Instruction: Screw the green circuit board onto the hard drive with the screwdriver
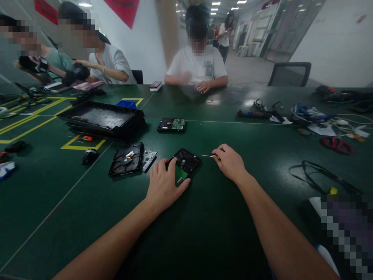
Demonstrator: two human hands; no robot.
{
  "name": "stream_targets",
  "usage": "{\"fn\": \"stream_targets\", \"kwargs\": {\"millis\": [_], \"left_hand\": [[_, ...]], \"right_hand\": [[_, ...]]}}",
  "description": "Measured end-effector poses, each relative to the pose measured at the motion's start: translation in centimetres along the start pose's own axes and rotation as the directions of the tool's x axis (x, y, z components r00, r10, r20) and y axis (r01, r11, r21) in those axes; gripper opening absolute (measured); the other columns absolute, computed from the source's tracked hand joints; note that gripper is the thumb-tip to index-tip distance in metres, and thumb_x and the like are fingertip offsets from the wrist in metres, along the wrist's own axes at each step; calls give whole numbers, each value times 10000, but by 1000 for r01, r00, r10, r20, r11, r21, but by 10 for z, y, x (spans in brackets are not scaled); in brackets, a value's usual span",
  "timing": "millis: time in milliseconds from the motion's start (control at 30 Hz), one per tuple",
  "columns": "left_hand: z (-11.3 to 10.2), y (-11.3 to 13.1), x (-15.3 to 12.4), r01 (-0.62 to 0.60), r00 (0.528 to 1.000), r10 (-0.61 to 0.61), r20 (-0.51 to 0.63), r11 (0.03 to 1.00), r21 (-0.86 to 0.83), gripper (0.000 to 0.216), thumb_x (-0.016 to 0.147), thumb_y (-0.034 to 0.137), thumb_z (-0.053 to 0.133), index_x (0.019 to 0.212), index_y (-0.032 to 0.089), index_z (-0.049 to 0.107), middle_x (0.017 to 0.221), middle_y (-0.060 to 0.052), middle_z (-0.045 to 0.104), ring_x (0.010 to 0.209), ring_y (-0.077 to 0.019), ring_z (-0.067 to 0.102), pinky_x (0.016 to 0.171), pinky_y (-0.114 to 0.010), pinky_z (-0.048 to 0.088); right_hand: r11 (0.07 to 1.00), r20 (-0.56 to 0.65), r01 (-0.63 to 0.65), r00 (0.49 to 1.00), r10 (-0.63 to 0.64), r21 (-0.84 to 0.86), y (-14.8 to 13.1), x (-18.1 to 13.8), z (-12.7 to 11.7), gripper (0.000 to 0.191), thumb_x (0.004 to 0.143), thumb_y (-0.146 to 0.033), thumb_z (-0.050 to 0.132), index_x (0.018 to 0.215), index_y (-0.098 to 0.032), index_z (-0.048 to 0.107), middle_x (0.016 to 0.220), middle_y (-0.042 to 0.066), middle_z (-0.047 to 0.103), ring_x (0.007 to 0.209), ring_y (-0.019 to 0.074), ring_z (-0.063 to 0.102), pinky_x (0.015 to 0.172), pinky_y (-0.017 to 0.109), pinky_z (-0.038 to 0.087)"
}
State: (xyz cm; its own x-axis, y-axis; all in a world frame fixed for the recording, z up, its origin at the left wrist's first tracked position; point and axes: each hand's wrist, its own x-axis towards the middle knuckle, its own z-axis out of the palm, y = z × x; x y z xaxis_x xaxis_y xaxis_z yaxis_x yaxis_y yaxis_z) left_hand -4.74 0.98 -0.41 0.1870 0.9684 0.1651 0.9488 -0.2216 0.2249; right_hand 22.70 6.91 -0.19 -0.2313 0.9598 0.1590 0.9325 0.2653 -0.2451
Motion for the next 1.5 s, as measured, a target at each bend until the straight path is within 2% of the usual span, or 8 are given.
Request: {"fn": "stream_targets", "kwargs": {"millis": [267,500,733,867,1033,1167,1300,1500], "left_hand": [[3,-2,1,-2,1000,2,-13,1000,-20,800,886,614,604,1526,167,428,1426,-186,467,1327,-412,435,1109,-599,417],[0,-8,3,-36,999,36,-3,998,-48,802,881,627,622,1520,180,435,1415,-176,481,1320,-396,454,1117,-592,426],[-3,-7,5,-201,978,206,29,971,-130,823,865,566,702,1545,209,406,1462,-164,471,1356,-386,453,1145,-584,434],[-6,-2,4,-388,903,420,89,887,-249,865,859,520,745,1582,251,351,1532,-160,439,1418,-384,428,1177,-589,419],[-15,3,11,-526,788,592,169,790,-316,828,869,464,764,1576,281,374,1606,-143,409,1480,-378,396,1211,-612,380],[-20,6,20,-597,710,674,203,730,-333,783,886,445,763,1565,282,409,1667,-132,363,1533,-375,353,1223,-611,367],[-17,14,35,-643,659,719,219,691,-330,800,870,390,791,1563,246,418,1680,-145,366,1554,-355,347,1246,-586,342],[-9,31,59,-715,577,779,245,627,-308,812,835,308,828,1542,246,432,1705,-136,328,1583,-342,302,1275,-592,277]], "right_hand": [[991,20,-128,992,127,48,15,-1,-3,140,987,-186,594,1054,-191,716,1106,102,656,974,242,627,793,372,538],[966,-86,-250,963,255,60,45,-7,-16,224,1023,-277,538,1138,-206,716,1100,95,647,907,224,621,754,349,483],[991,-22,-85,996,88,107,46,-6,-5,351,1004,-409,617,1309,-249,689,1181,80,651,962,212,634,787,333,490],[986,-87,-164,983,162,-22,38,-5,4,203,1021,-317,579,1084,-237,754,1099,75,672,863,206,634,654,309,443],[974,-154,-227,962,224,1,37,-5,3,186,1015,-313,585,1032,-232,751,1025,71,699,835,206,641,650,304,433],[953,-197,-301,932,303,39,47,-5,-10,238,1032,-302,535,1064,-207,750,1022,84,727,897,225,657,744,331,466],[942,-115,-324,936,332,82,59,-5,-18,168,974,-301,627,1034,-240,772,1035,44,767,908,214,682,764,320,468],[943,-91,-331,939,333,42,54,-3,-7,219,947,-409,655,933,-232,784,948,58,760,872,227,681,742,326,459]]}}
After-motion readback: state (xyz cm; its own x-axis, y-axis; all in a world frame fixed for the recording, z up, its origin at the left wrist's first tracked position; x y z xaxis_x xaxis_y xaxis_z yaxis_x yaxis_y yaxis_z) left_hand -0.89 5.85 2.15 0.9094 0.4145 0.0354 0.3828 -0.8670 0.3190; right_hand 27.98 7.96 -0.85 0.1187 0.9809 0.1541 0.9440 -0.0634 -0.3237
